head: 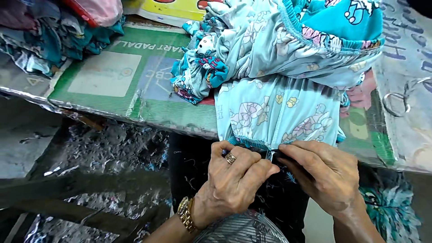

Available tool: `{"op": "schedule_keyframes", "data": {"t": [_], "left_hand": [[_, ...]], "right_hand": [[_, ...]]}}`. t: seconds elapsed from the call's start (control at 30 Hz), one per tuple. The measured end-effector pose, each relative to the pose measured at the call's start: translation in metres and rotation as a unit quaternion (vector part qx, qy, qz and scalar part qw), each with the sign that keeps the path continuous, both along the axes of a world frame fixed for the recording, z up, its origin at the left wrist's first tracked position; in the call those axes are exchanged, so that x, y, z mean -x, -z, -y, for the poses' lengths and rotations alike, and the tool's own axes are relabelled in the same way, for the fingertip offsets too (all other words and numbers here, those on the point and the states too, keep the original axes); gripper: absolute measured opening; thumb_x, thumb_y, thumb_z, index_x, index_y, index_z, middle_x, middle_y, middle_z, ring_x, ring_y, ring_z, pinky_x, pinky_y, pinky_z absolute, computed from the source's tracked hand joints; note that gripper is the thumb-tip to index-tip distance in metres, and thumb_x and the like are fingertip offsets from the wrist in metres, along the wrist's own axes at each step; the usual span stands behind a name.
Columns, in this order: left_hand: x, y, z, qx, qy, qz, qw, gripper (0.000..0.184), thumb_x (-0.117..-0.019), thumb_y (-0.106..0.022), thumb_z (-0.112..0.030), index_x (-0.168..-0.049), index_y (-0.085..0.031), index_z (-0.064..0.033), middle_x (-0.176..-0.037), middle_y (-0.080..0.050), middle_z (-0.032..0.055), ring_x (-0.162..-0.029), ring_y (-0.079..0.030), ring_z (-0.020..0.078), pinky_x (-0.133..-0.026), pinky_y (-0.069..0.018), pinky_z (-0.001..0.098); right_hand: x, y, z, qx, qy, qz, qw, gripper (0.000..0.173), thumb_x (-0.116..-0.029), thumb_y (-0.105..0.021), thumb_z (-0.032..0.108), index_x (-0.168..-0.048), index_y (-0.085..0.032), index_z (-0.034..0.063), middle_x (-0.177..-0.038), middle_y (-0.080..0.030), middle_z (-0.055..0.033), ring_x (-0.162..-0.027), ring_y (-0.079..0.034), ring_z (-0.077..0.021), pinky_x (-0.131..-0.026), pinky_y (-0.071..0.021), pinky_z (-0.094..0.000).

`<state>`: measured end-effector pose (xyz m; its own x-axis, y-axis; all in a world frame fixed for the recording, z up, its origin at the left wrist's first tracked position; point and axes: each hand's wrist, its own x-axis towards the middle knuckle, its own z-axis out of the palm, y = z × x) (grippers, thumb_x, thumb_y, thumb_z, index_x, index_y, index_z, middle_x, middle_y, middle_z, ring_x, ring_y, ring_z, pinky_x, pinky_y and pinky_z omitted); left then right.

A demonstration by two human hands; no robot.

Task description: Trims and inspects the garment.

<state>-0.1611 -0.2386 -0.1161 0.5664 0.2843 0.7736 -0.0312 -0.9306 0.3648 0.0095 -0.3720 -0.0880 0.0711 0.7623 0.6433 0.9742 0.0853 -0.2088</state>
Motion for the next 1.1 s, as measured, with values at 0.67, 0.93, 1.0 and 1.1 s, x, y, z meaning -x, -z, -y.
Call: {"op": "schedule_keyframes", "data": {"t": [0.67, 0.93, 1.0, 1.1], "left_hand": [[-0.01, 0.004, 0.004, 0.039, 0.034, 0.026, 0.998, 0.02, -0.1036, -0.062, -0.025, -0.096, -0.066, -0.0071, -0.088, -0.071, 0.0069, -0.086, -0.067, 0.0133, -0.087, -0.0482, 0.0313], [0.006, 0.002, 0.004, 0.038, 0.098, 0.0, 0.994, 0.03, -0.1058, -0.057, -0.033, -0.089, -0.064, -0.0087, -0.083, -0.068, 0.0069, -0.081, -0.065, 0.0162, -0.084, -0.0497, 0.0326], [0.019, 0.0, 0.002, 0.059, 0.164, -0.049, 0.984, 0.048, -0.1077, -0.045, -0.047, -0.084, -0.064, -0.0094, -0.079, -0.068, 0.0059, -0.076, -0.065, 0.0158, -0.076, -0.0497, 0.0317], [0.021, 0.001, 0.004, 0.256, 0.278, -0.096, 0.921, 0.05, -0.1074, -0.046, -0.047, -0.097, -0.069, -0.003, -0.088, -0.071, 0.0073, -0.083, -0.067, 0.0098, -0.077, -0.0532, 0.0245]], "right_hand": [[0.016, 0.002, -0.009, 0.003, 0.057, 0.045, 0.997, 0.018, -0.1021, -0.059, 0.015, -0.114, -0.071, 0.0074, -0.096, -0.075, -0.013, -0.075, -0.067, -0.0207, -0.06, -0.0472, -0.0311], [0.018, -0.01, 0.003, 0.091, 0.039, 0.039, 0.994, 0.018, -0.103, -0.06, 0.021, -0.11, -0.071, 0.008, -0.092, -0.073, -0.0114, -0.074, -0.068, -0.0231, -0.057, -0.0495, -0.0332], [0.016, -0.023, 0.015, 0.118, 0.025, -0.008, 0.993, 0.022, -0.1016, -0.063, 0.03, -0.113, -0.069, 0.0121, -0.091, -0.071, -0.0075, -0.075, -0.067, -0.0171, -0.058, -0.0497, -0.0282], [0.007, -0.032, 0.013, 0.072, 0.065, -0.026, 0.995, 0.033, -0.0973, -0.068, 0.038, -0.118, -0.068, 0.012, -0.082, -0.064, -0.0074, -0.066, -0.056, -0.0148, -0.055, -0.0413, -0.0263]]}}
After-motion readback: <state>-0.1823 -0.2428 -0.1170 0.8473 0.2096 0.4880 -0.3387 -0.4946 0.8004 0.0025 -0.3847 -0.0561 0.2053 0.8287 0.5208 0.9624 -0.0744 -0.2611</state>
